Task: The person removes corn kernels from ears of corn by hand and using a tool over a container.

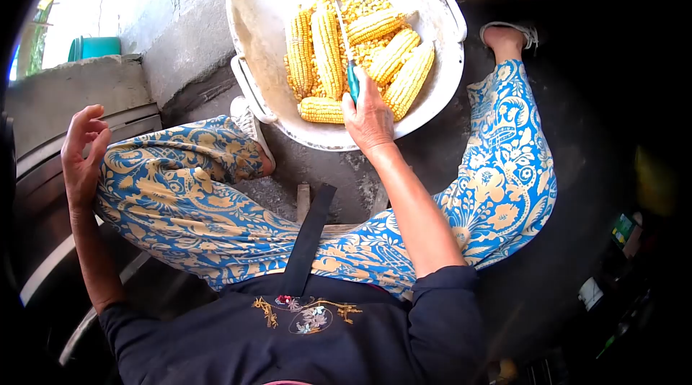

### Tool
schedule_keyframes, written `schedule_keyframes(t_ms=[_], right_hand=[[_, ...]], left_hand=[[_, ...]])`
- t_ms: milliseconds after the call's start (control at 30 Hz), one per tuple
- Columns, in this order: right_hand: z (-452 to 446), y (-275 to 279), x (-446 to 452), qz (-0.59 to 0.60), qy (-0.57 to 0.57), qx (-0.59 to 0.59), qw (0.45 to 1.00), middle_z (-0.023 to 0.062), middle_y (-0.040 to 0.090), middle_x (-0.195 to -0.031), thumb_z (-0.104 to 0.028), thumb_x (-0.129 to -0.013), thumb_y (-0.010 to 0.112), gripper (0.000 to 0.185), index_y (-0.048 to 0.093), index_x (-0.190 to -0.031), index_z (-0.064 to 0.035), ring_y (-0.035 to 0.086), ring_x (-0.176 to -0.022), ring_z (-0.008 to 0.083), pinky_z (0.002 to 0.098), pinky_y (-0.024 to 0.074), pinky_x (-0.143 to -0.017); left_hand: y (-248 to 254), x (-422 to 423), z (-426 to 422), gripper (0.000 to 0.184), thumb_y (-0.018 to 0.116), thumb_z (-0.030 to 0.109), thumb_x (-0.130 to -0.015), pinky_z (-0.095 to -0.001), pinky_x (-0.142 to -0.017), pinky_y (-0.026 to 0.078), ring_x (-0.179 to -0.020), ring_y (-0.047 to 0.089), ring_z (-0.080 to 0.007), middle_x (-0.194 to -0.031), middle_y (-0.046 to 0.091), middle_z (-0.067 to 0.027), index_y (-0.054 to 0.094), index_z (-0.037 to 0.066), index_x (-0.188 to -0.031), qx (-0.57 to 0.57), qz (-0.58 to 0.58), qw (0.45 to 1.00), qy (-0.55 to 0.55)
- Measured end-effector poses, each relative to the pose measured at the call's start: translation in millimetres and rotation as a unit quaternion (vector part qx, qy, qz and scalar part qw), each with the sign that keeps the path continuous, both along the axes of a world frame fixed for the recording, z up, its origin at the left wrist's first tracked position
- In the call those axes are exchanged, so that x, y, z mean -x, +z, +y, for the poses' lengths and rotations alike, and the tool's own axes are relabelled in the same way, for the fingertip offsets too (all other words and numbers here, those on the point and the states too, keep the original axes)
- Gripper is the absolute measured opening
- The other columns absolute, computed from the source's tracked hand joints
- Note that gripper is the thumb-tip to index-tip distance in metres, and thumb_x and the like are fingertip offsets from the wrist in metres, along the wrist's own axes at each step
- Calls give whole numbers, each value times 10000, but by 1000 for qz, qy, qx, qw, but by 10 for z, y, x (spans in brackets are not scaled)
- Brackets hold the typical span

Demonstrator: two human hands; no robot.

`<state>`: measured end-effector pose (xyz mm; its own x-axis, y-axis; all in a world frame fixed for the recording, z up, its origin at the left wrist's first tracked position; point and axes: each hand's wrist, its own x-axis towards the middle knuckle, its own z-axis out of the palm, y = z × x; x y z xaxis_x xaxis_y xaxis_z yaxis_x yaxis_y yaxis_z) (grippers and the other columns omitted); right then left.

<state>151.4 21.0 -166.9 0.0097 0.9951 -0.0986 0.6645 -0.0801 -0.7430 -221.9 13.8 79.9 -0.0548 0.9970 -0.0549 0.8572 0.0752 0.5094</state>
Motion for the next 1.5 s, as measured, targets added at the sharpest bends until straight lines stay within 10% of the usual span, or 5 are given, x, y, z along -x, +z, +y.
schedule_keyframes(t_ms=[267, 567, 633, 1000, 1500], right_hand=[[16, -42, -79, 19, -29, -10, 999, 220, 566, -1088, -171, -806, 511, 469, 370, -1247, -93, 588, -915, 402, 477, 478, -788], [47, 43, -34, 7, -30, 45, 999, 185, 590, -1027, -228, -841, 564, 376, 450, -1174, -95, 594, -911, 373, 444, 475, -776], [44, 39, -19, -13, -22, 49, 998, 174, 598, -1011, -259, -845, 579, 372, 463, -1159, -98, 601, -899, 359, 433, 481, -757], [58, -14, -34, 41, -56, 32, 997, 187, 601, -982, -214, -832, 550, 362, 435, -1156, -102, 609, -832, 376, 466, 487, -726], [98, -53, -106, 130, -93, 153, 975, 187, 627, -904, -202, -773, 579, 360, 526, -1086, -32, 624, -862, 321, 402, 483, -764]], left_hand=[[-948, -1204, 825, 397, 644, 171, -810, -333, -742, 528, -918, 609, -223, -1118, 585, -162, 546, 34, -1170, 152, -36, 974, -164], [-3026, -1916, 1141, 674, 706, 257, -678, -384, -947, 430, -1119, 522, -317, -1218, 505, -242, 459, -49, -1226, 262, -200, 933, 142], [-2982, -2124, 1016, 539, 732, 256, -636, -373, -888, 471, -991, 608, -299, -1041, 631, -196, 609, -24, -1080, 80, 32, 981, 171], [-2860, -1974, 1056, 408, 719, 128, -607, -298, -735, 490, -774, 623, -170, -862, 655, -101, 620, -29, -970, 192, -331, 905, 187], [-2411, -2019, 1121, 615, 492, 528, -844, -368, -693, 489, -829, 548, -239, -938, 546, -157, 483, -26, -1110, 184, -867, 437, 155]])
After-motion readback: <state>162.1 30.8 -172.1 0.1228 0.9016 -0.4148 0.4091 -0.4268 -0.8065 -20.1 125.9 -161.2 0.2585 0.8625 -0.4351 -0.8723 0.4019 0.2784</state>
